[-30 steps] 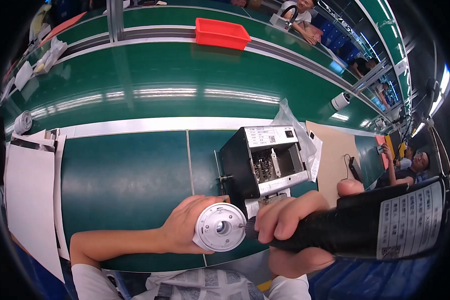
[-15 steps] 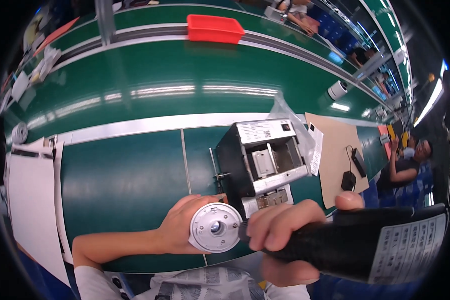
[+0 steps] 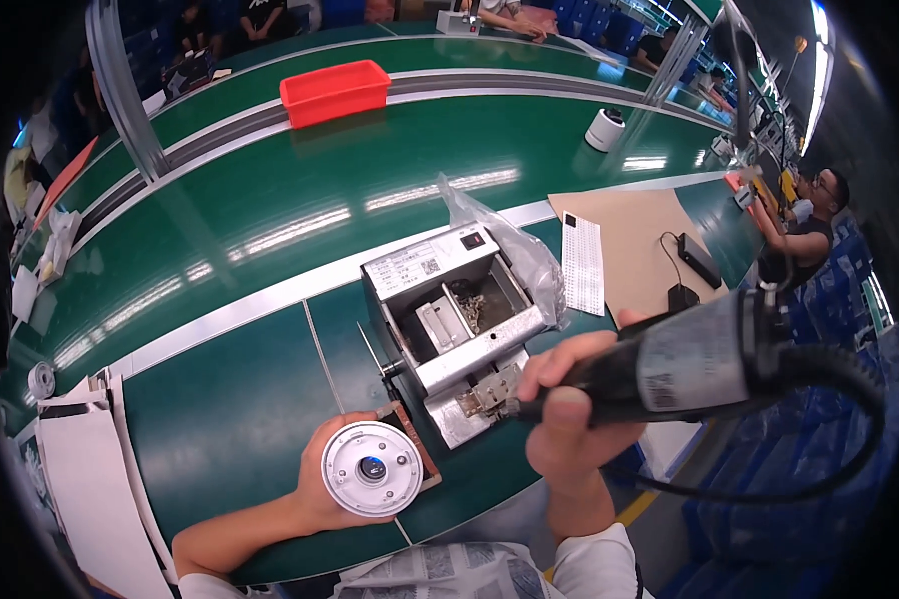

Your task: The person fastens screws onto a white cylindrical electronic component using an electric screwdriver.

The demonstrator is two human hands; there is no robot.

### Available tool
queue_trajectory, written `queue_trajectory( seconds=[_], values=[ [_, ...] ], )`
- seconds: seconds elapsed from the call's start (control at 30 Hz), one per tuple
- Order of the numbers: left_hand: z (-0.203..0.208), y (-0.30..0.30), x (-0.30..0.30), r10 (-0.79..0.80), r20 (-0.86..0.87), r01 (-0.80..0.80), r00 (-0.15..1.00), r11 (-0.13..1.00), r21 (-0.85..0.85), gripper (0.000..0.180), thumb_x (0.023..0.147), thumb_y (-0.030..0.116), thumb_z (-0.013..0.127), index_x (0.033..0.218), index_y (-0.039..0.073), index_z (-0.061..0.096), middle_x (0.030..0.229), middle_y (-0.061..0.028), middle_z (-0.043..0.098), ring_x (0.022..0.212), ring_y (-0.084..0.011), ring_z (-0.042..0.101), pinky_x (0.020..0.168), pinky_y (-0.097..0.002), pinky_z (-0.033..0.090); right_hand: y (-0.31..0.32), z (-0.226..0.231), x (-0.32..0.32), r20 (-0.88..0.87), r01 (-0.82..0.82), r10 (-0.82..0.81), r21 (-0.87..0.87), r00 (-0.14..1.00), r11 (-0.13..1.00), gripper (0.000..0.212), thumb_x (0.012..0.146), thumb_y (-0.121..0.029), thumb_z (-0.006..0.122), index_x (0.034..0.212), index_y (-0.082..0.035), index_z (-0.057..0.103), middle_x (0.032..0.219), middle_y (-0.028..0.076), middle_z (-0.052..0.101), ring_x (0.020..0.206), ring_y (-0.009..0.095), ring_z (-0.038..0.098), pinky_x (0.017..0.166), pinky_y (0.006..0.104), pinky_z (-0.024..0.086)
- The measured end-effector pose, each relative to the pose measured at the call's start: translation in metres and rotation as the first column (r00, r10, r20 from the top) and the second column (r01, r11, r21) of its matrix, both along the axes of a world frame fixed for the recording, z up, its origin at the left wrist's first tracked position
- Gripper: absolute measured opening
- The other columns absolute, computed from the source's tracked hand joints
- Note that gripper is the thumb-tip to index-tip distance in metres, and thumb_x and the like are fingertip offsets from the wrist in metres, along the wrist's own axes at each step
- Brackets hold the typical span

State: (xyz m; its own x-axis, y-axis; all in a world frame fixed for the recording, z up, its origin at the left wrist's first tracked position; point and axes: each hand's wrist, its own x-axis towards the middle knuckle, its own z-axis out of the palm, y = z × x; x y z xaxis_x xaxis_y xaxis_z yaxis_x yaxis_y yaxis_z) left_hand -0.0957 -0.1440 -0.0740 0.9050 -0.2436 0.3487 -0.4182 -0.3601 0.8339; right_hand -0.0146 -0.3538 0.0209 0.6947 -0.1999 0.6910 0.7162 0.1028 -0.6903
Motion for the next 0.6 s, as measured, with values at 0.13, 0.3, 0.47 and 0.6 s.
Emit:
queue_trajectory(
  seconds=[0.13, 0.3, 0.47, 0.6],
  values=[
    [0.004, 0.0, -0.001, 0.038, 0.055, -0.039, 0.998, 0.999, 0.005, 0.083, 0.046, 0.031, 0.087, 0.114, 0.0, 0.051, 0.11, -0.0144, 0.057, 0.1, -0.0276, 0.057, 0.088, -0.037, 0.043, 0.002, -0.019, 0.001, -0.028, 0.001, -0.002, -0.045, 1.0, 0.999, 0.073, 0.084, -0.032, 0.066, 0.128, 0.005, 0.022, 0.076, 0.007, 0.051, 0.055, 0.013, 0.052, 0.053, 0.0263, 0.047],
    [-0.001, 0.005, -0.001, 0.001, 0.053, -0.006, 0.999, 0.996, 0.085, 0.103, 0.049, 0.032, 0.087, 0.131, 0.001, 0.032, 0.127, -0.0158, 0.049, 0.111, -0.033, 0.052, 0.096, -0.0458, 0.038, -0.012, -0.017, -0.01, -0.081, -0.096, 0.087, -0.113, 0.993, 0.989, 0.071, 0.088, -0.038, 0.058, 0.133, 0.0, 0.019, 0.075, 0.005, 0.048, 0.052, 0.014, 0.051, 0.048, 0.0292, 0.046],
    [0.0, 0.002, -0.004, 0.009, 0.152, -0.002, 0.988, 0.999, -0.041, 0.106, 0.048, 0.028, 0.087, 0.134, 0.003, 0.029, 0.131, -0.0154, 0.047, 0.114, -0.0326, 0.051, 0.098, -0.0473, 0.036, 0.016, 0.033, -0.028, 0.05, -0.236, 0.233, 0.077, 0.971, 0.969, 0.075, 0.09, -0.051, 0.045, 0.139, -0.005, 0.01, 0.074, 0.005, 0.044, 0.046, 0.014, 0.046, 0.043, 0.0297, 0.044],
    [0.004, 0.005, -0.003, -0.025, 0.131, 0.028, 0.991, 0.999, -0.026, 0.104, 0.051, 0.026, 0.085, 0.135, 0.003, 0.027, 0.132, -0.0157, 0.045, 0.116, -0.0324, 0.049, 0.098, -0.0476, 0.035, 0.064, 0.061, -0.03, 0.035, -0.322, 0.321, 0.127, 0.947, 0.938, 0.085, 0.086, -0.059, 0.045, 0.14, -0.006, 0.008, 0.073, 0.005, 0.045, 0.044, 0.016, 0.047, 0.042, 0.0321, 0.045]
  ],
)
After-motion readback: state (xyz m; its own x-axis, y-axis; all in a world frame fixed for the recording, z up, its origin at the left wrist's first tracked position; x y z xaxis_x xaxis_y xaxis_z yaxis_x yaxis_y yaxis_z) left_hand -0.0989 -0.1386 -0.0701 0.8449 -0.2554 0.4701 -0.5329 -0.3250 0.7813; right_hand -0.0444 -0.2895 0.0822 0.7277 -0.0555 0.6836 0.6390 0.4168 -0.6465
